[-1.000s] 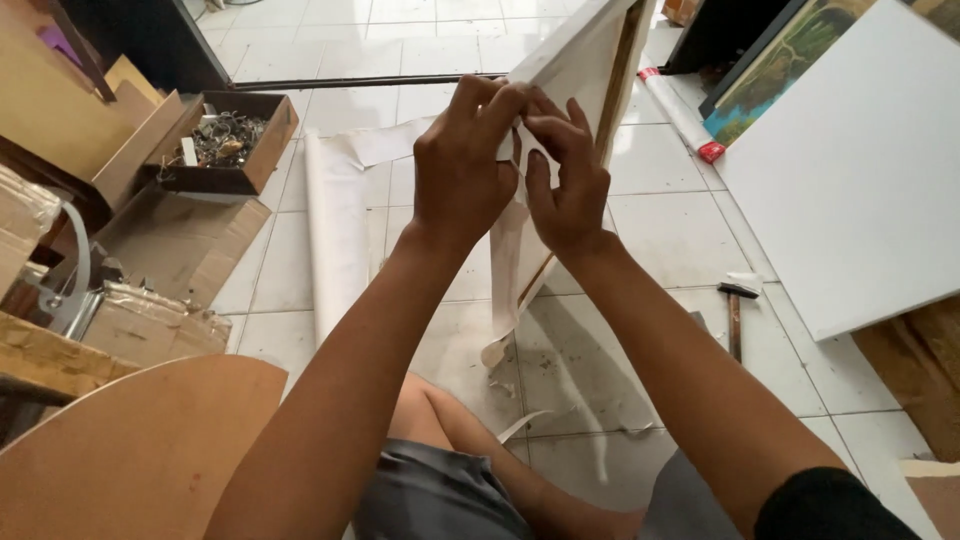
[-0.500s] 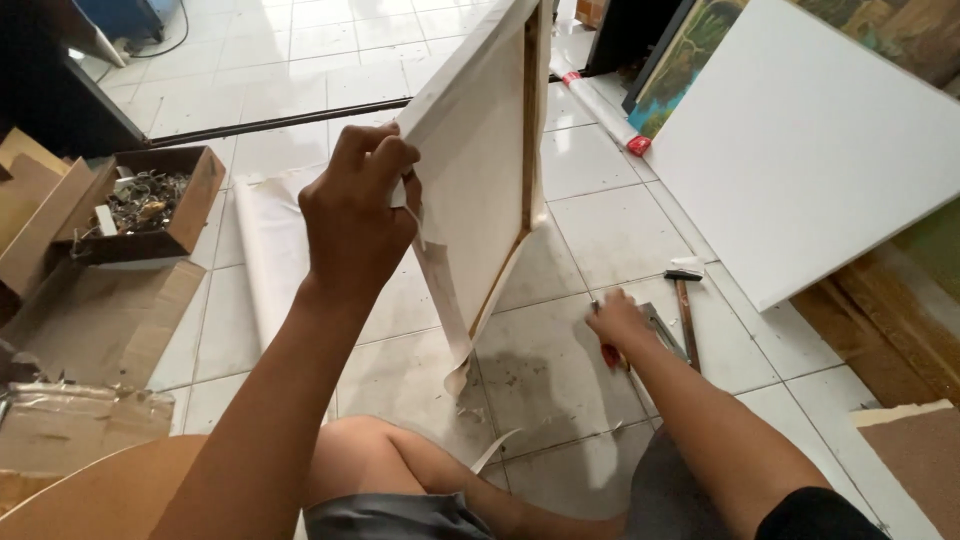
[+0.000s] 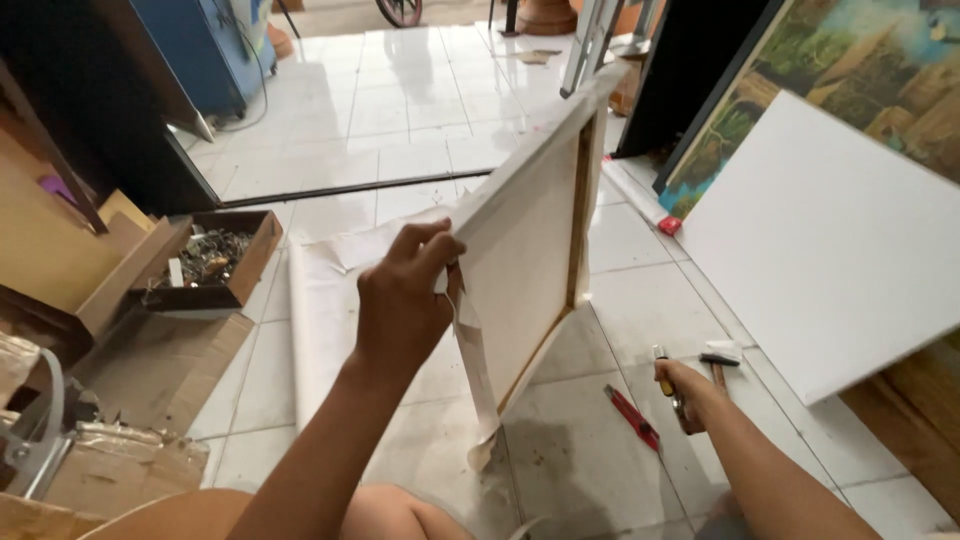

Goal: Stretching a white canvas over a wooden frame and securing it with a manual staple gun.

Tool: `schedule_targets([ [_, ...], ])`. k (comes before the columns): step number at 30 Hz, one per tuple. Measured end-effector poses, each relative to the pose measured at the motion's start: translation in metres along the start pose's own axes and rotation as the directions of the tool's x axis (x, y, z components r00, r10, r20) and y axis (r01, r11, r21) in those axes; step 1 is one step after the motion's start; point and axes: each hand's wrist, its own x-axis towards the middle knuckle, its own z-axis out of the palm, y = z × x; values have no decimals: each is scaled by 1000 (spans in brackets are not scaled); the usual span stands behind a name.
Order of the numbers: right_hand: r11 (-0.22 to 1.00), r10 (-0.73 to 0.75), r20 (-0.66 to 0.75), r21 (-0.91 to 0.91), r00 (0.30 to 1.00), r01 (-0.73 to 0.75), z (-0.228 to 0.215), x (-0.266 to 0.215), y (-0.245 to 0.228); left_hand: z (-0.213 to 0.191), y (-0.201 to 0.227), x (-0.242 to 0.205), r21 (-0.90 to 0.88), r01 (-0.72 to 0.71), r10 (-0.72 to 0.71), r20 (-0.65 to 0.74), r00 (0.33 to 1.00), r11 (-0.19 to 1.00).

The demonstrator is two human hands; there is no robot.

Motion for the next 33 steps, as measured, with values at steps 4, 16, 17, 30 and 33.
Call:
schedule_targets([
  [4, 960, -185, 91, 231, 978, 160, 54, -51, -92, 10, 0, -1, 6, 13, -13, -14, 1000, 1000],
  [16, 752, -659, 414, 365, 628, 548, 131, -293, -190, 3, 21, 3, -74, 51, -51, 6, 999, 996],
  [17, 760, -642, 425, 243, 639, 602, 134, -288, -186, 3, 21, 2, -69, 46, -46, 2, 999, 997],
  [30, 631, -682, 426, -69, 595, 773, 138, -307, -171, -6, 41, 3, -175, 91, -100, -38, 994, 980],
  [33, 566, -734, 407, -76, 544, 821, 138, -302, -167, -2, 40, 2, -181, 82, -90, -39, 995, 980],
])
